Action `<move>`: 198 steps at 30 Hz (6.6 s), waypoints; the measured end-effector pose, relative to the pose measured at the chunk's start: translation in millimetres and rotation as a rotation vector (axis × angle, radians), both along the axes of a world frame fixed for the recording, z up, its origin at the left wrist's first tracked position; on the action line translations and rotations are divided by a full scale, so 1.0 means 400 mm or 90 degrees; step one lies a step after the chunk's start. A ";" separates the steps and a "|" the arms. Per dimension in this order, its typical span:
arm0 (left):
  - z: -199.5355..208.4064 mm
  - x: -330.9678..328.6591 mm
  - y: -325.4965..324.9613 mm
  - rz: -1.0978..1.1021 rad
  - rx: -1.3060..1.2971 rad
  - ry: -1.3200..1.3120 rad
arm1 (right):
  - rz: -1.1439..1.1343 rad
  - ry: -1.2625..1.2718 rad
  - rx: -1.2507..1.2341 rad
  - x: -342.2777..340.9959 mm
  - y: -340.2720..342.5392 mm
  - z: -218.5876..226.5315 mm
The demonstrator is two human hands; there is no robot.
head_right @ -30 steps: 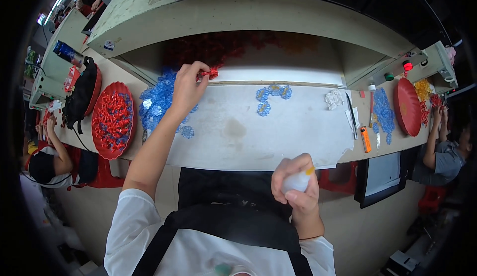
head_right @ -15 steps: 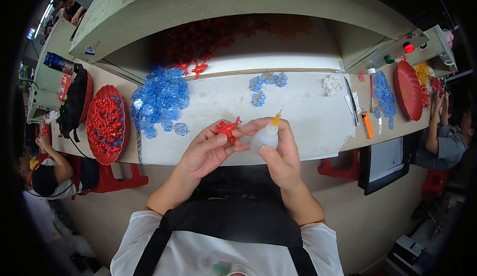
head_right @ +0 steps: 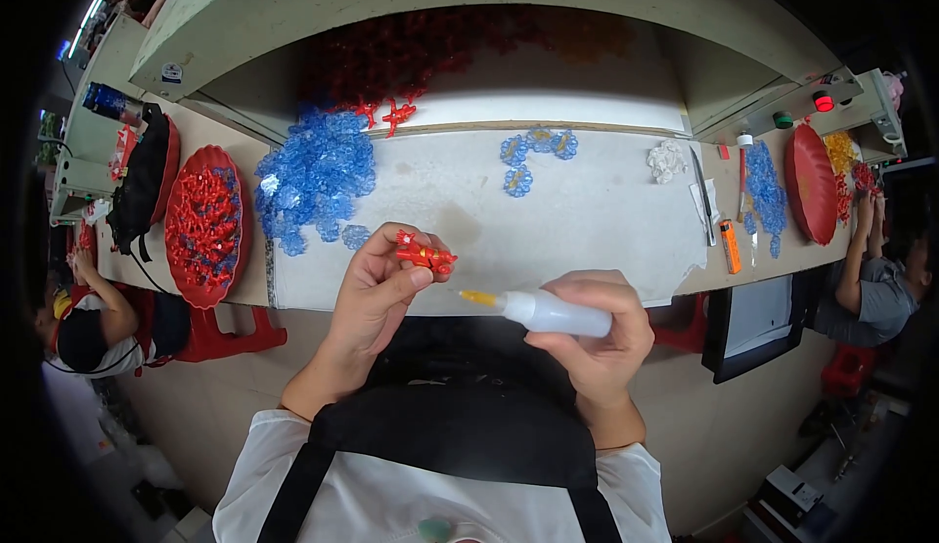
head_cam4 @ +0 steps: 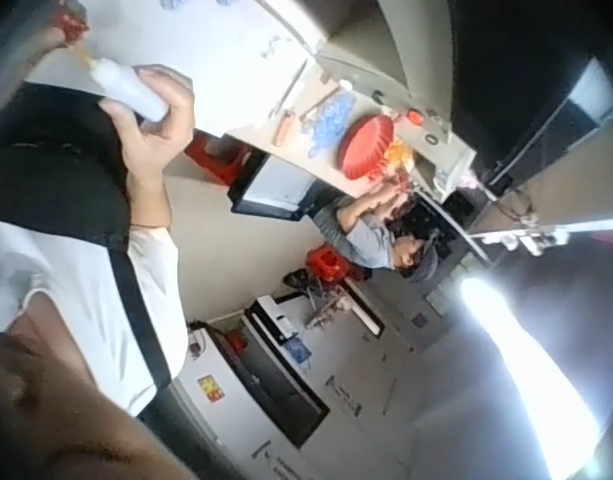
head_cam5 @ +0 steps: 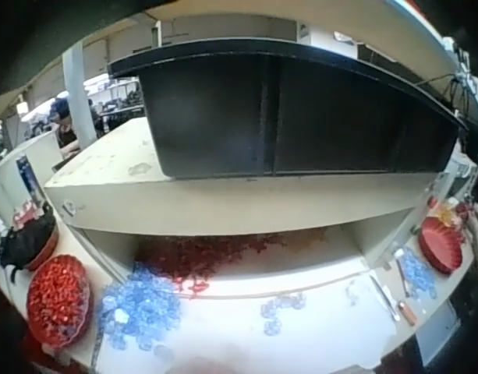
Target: The person applies glue to toy figurines using a squeeze bottle, attaches the figurines to base pieces, and places the assembled figures onto a tray by hand.
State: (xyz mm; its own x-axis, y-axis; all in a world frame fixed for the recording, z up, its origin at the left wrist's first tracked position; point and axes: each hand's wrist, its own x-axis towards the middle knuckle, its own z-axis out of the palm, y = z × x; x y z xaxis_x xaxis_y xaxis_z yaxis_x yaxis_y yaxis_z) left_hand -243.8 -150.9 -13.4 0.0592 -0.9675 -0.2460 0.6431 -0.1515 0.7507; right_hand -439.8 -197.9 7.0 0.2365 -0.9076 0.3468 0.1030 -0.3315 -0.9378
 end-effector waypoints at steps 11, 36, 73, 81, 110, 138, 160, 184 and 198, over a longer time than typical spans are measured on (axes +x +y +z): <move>0.024 -0.009 0.020 0.015 -0.078 -0.124 | 0.044 0.081 -0.259 0.007 0.016 0.019; 0.016 -0.011 0.022 -0.022 -0.030 -0.043 | 0.065 0.094 -0.263 0.008 0.020 0.020; 0.017 -0.008 0.021 -0.064 0.045 0.071 | 0.035 0.125 -0.299 0.024 0.015 -0.003; -0.001 -0.003 0.012 -0.084 0.076 0.122 | -0.040 0.089 -0.276 0.000 -0.001 -0.016; -0.008 0.013 0.021 -0.051 0.060 0.032 | 0.063 0.220 0.043 -0.012 -0.197 -0.140; 0.028 -0.006 0.034 -0.176 0.047 -0.013 | 0.373 -0.024 0.024 0.033 -0.088 -0.083; 0.024 0.016 0.006 -0.291 0.087 -0.010 | 0.444 0.206 -0.158 0.023 -0.104 0.005; 0.036 0.003 -0.007 -0.301 0.073 -0.082 | 0.376 0.292 -0.249 0.016 -0.094 0.005; -0.020 -0.014 0.010 -0.281 0.037 -0.002 | 0.364 0.330 -0.219 0.005 -0.070 -0.015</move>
